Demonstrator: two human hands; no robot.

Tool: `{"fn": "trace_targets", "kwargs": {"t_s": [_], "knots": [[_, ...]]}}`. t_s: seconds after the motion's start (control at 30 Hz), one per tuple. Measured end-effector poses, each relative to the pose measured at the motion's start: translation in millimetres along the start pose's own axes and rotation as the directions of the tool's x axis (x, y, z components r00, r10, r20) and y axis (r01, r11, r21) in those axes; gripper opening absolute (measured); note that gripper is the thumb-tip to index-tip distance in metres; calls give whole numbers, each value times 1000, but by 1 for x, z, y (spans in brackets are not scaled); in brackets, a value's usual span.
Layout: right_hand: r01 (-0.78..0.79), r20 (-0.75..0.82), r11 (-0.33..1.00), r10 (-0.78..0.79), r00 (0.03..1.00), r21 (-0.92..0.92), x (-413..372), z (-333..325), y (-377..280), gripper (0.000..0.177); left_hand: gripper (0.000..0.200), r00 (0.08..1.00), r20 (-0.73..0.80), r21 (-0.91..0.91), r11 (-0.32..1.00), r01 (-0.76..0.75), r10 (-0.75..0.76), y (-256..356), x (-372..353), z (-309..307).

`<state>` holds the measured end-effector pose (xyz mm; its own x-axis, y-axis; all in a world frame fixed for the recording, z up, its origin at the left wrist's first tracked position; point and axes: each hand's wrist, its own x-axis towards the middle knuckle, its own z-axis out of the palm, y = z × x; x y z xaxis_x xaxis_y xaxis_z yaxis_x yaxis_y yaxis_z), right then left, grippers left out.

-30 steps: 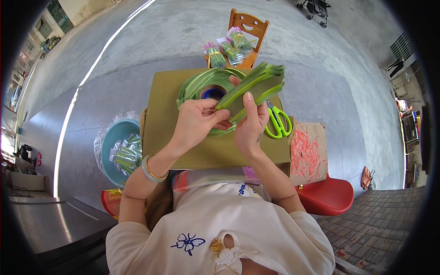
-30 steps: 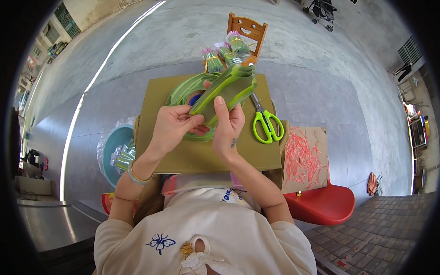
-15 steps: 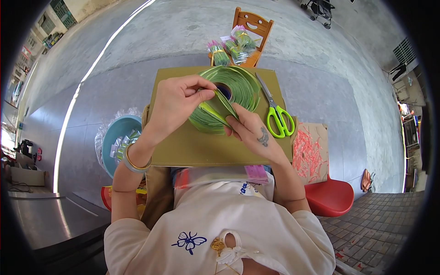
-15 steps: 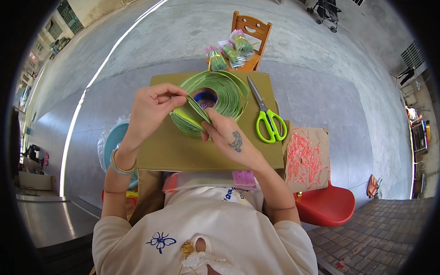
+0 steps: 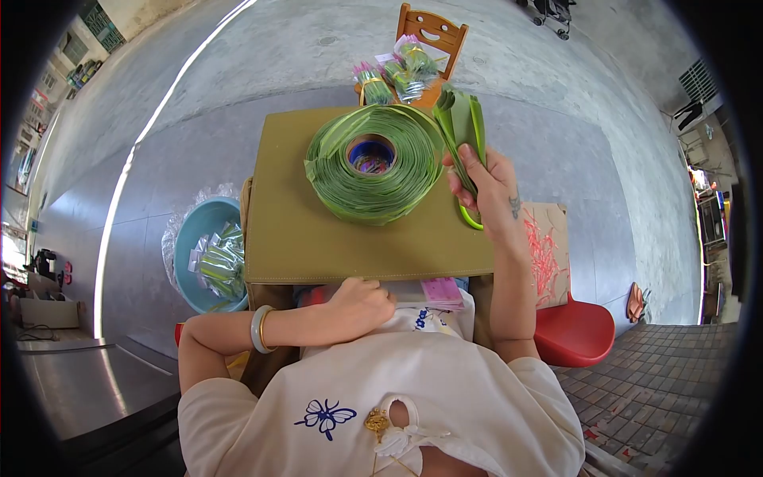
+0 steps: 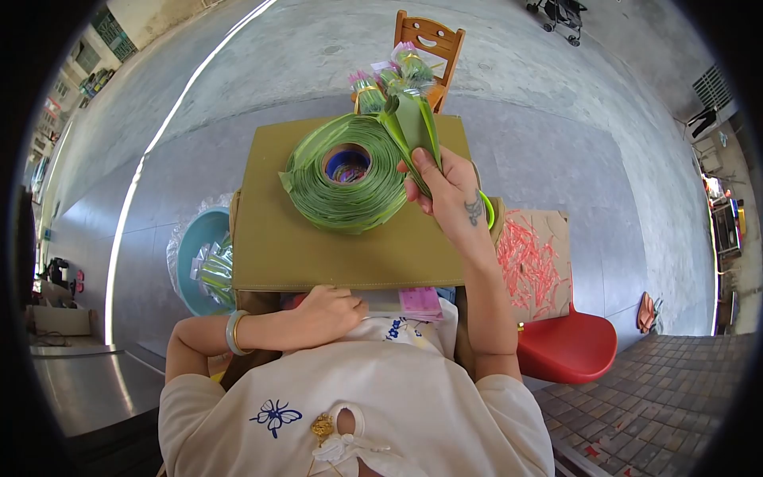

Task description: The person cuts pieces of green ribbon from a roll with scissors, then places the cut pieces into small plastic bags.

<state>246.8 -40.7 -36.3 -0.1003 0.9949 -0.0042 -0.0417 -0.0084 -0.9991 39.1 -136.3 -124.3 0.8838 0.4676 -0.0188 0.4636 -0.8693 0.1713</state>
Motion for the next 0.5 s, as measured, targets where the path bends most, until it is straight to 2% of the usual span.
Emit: {"fn": "trace_targets", "kwargs": {"t_s": [0.1,0.23,0.3,0.33,0.37,0.43,0.47,0.5], "knots": [[7,4,1000,-7,1000,30,0,1,0,27,10,996,-37,-28,996,85,-86,10,-1,-1],[5,12,999,-6,1000,45,-3,-1,-7,28,10,986,-76,-280,952,123,-149,0,0,-11],[-11,70,979,-4,998,206,-4,-10,-10,28,9,968,-141,-435,891,128,-208,-11,5,-17],[-22,98,959,-6,995,284,-5,-16,-11,29,10,941,-129,-573,798,187,-313,-19,8,-31],[-9,194,911,-78,978,412,-5,-23,-12,31,10,906,-99,-696,680,233,-411,-28,12,-51],[-31,345,767,-251,904,641,-6,-37,-15,41,13,739,-64,-923,322,212,-671,-56,20,-80],[-58,419,736,-316,851,674,-4,-46,-10,52,15,730,-41,-952,248,178,-682,-68,19,-94],[-89,476,752,-316,821,653,-3,-47,-9,53,17,723,-21,-974,176,140,-691,-78,19,-107]]}}
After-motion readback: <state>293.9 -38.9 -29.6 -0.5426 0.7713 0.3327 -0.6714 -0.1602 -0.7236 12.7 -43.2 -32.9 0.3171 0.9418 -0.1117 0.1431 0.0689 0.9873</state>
